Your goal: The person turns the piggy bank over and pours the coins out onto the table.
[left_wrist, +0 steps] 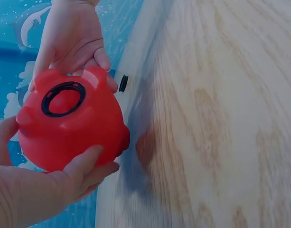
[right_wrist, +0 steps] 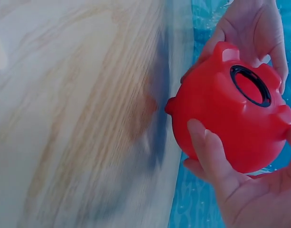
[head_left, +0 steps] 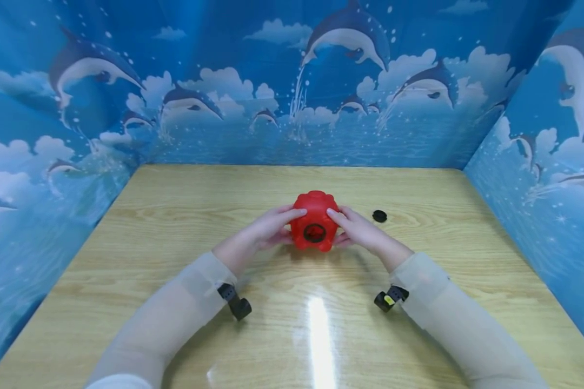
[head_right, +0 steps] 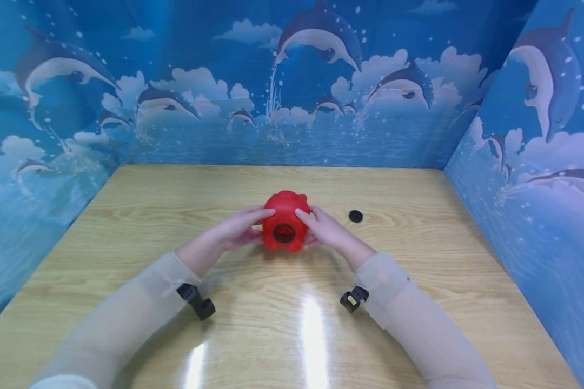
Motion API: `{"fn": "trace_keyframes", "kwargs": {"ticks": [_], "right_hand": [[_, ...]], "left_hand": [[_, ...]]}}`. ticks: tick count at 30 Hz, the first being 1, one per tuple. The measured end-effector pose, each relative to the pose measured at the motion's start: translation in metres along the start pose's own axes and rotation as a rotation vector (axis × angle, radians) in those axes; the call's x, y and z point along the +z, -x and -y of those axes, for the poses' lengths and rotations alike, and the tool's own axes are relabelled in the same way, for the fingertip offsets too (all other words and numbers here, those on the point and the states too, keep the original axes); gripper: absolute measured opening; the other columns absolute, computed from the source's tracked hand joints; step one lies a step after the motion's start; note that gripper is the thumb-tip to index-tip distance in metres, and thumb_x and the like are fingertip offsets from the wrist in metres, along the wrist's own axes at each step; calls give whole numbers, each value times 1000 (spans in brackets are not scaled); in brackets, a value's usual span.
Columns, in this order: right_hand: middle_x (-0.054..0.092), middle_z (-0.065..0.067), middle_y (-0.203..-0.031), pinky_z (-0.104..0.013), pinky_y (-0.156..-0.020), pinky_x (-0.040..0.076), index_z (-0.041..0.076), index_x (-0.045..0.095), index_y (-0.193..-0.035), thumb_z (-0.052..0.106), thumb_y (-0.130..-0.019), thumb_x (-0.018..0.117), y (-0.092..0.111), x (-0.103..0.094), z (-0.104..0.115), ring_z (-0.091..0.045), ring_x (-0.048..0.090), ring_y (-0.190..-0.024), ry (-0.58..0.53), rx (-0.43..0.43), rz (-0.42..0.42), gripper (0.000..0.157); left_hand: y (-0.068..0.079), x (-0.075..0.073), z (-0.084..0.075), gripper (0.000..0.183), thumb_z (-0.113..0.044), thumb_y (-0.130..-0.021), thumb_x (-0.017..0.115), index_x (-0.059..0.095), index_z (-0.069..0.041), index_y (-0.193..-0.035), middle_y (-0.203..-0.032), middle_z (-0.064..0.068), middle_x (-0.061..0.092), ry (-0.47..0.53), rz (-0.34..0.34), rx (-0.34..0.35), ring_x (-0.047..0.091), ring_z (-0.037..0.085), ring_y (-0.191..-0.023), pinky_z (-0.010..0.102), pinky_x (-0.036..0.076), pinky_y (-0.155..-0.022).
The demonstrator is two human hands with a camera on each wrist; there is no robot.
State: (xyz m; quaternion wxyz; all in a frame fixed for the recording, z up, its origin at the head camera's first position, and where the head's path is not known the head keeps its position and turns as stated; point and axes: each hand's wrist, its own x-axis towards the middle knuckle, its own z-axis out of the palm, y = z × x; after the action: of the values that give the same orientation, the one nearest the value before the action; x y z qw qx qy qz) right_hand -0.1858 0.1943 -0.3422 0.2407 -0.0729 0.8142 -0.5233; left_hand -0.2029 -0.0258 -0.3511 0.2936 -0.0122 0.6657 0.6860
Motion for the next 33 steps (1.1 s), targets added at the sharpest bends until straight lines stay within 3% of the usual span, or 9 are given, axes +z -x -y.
{"fn": "trace_keyframes", "kwargs": {"ticks": [3,8,11,17,22,33], "right_hand": [[39,-24,-138,-46,-85,49,3,13,-148,48,-97,39,-1,0,-1,-29,64,-89,6,-15,-1,73],[44,-20,-135,-48,-89,47,7,21,-148,49,-95,43,-2,0,-1,-28,64,-92,-3,-20,-15,71],[40,-21,-138,-48,-91,46,6,18,-149,49,-96,42,-3,-1,0,-30,62,-95,-19,-18,-27,72],[36,-23,-140,-48,-92,44,3,14,-148,49,-97,37,-5,-5,3,-33,59,-100,-55,-4,-22,73],[36,-21,-140,-46,-93,45,3,15,-148,50,-97,36,-6,-7,3,-34,58,-103,-71,-5,-21,73],[42,-20,-136,-42,-90,47,5,16,-148,52,-95,39,-7,-8,2,-29,59,-99,-69,11,-31,75]], "left_hand": [[-1,-1,-2,56,-37,-91,59,40,-17,-139,-129,11,50,4,18,-20,59,33,-102,42,53,-79],[-3,0,-5,64,-41,-89,60,31,-20,-142,-130,11,47,27,-17,-33,59,35,-103,42,54,-77],[-5,1,-6,67,-42,-88,62,29,-22,-143,-131,10,46,28,-46,-34,59,35,-102,41,54,-77],[-8,3,-4,68,-40,-85,66,32,-23,-142,-131,9,46,31,-80,-12,59,34,-103,40,54,-77],[-9,4,-3,69,-38,-85,67,33,-18,-141,-130,9,48,37,-82,10,57,33,-106,40,53,-80],[-10,2,-6,68,-36,-85,68,36,-18,-142,-129,8,49,-41,-86,-3,56,30,-108,37,51,-84]]}}
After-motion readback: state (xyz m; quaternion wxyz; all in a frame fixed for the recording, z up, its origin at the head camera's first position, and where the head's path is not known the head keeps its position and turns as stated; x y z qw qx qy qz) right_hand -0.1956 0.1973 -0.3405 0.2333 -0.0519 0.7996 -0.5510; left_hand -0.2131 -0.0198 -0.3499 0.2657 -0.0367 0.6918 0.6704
